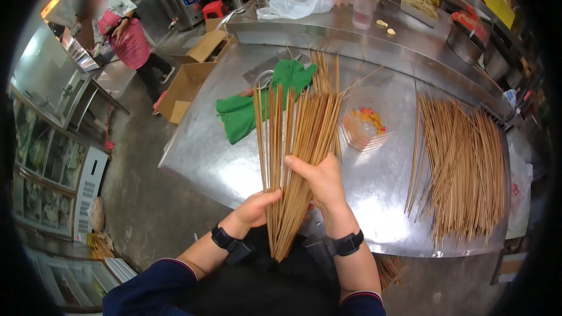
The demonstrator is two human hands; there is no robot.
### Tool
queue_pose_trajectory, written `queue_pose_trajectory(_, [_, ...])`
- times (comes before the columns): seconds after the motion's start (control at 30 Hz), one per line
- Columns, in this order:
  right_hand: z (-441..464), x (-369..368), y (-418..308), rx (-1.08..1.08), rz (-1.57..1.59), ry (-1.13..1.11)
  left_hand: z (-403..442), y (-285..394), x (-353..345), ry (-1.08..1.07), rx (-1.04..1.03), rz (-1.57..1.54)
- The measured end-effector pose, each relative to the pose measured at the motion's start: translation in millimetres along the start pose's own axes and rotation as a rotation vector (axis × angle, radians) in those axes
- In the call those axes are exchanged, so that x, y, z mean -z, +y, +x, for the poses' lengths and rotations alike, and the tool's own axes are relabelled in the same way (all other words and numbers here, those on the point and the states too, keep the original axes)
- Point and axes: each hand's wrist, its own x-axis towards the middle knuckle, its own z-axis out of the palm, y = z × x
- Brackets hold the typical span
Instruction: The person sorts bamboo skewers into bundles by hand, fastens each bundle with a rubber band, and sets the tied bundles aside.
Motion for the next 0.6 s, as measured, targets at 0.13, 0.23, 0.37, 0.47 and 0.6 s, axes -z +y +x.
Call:
queue_pose_trajectory(0.13, [0,-5,0,-0.001,-0.005,0.019,2,2,-6,0.018,-0.014,0.012])
queue_pose_trajectory(0.23, [-3,1,-1,-0.108,-0.065,0.029,2,3,-10,0.091,-0.036,0.070])
queue_pose_trajectory(0.37, [-2,14,-1,-0.085,-0.240,-0.016,2,3,-5,0.106,-0.044,0.057])
queue_pose_trajectory(0.47, [-2,19,4,-0.080,-0.190,0.004,0,3,-2,0.098,-0.002,0.016])
queue_pose_trajectory(0.6, [-5,15,3,0.002,-0.185,0.026,0,2,5,0.128,-0.020,0.009])
